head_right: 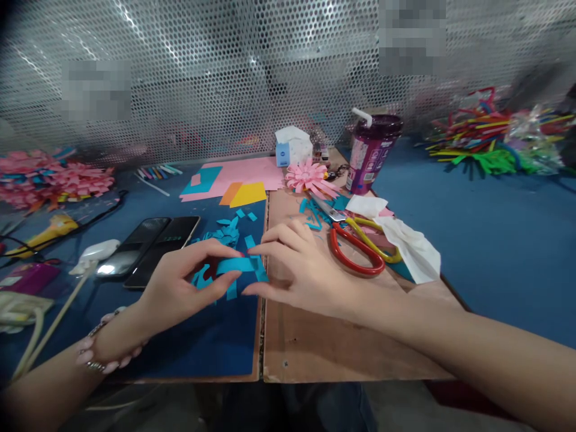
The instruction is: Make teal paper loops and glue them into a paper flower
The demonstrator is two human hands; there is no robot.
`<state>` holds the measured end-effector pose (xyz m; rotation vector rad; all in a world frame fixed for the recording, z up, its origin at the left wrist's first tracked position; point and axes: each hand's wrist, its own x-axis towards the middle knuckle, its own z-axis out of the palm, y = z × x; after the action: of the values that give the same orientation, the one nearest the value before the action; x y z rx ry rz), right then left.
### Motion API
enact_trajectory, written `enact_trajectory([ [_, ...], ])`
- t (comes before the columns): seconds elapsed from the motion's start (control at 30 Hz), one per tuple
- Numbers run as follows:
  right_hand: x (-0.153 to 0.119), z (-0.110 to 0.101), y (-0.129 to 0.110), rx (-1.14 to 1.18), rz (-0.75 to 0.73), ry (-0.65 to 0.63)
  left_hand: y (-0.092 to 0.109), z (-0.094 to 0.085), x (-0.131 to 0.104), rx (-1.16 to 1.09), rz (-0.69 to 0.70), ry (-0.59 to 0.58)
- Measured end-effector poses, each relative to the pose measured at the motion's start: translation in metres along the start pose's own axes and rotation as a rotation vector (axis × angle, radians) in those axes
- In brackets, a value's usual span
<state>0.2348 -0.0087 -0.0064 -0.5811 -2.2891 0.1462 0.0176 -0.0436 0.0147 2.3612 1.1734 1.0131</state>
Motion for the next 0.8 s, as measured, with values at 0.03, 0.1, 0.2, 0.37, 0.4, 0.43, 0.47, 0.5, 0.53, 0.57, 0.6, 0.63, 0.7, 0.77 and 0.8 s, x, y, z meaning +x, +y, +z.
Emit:
enact_trajectory([
  [0.03,0.0001,-0.0016,-0.0019,0.024,-0.007,-0.009,0.0012,-0.0008,-0.0010,0.004,0.052,0.003],
  [0.1,0.0005,-0.0042,-0.0055,0.059,-0.025,-0.011,0.0028,-0.0023,-0.0029,-0.002,0.136,0.004],
  [0.2,0.0011,-0.0057,-0.0085,0.075,-0.054,0.014,0.0033,-0.0033,-0.0049,-0.021,0.214,0.017],
  [0.37,0.0015,-0.0058,-0.0080,0.067,-0.091,0.043,0.0033,-0.0029,-0.0061,-0.029,0.272,0.015],
  [0.4,0.0015,-0.0059,-0.0077,0.066,-0.095,0.047,0.0036,-0.0027,-0.0061,-0.030,0.281,0.017],
  [0.43,0.0014,-0.0061,-0.0075,0.066,-0.098,0.049,0.0038,-0.0026,-0.0061,-0.031,0.291,0.021],
  [0.47,0.0014,-0.0064,-0.0074,0.065,-0.102,0.053,0.0041,-0.0025,-0.0060,-0.031,0.301,0.025],
  [0.5,0.0014,-0.0066,-0.0075,0.063,-0.105,0.055,0.0043,-0.0025,-0.0059,-0.030,0.309,0.030],
  [0.53,0.0014,-0.0069,-0.0076,0.061,-0.107,0.058,0.0044,-0.0025,-0.0057,-0.028,0.316,0.034],
  [0.57,0.0015,-0.0071,-0.0079,0.059,-0.108,0.062,0.0045,-0.0025,-0.0055,-0.026,0.317,0.036],
  [0.6,0.0016,-0.0073,-0.0082,0.058,-0.108,0.067,0.0045,-0.0026,-0.0053,-0.026,0.316,0.036],
  [0.63,0.0017,-0.0076,-0.0086,0.058,-0.107,0.071,0.0045,-0.0026,-0.0051,-0.027,0.315,0.037],
  [0.7,0.0019,-0.0081,-0.0091,0.056,-0.107,0.072,0.0045,-0.0026,-0.0047,-0.031,0.314,0.038],
  [0.77,0.0019,-0.0086,-0.0093,0.051,-0.112,0.071,0.0046,-0.0026,-0.0046,-0.031,0.315,0.036],
  [0.8,0.0019,-0.0088,-0.0092,0.048,-0.114,0.070,0.0047,-0.0026,-0.0047,-0.030,0.319,0.037],
])
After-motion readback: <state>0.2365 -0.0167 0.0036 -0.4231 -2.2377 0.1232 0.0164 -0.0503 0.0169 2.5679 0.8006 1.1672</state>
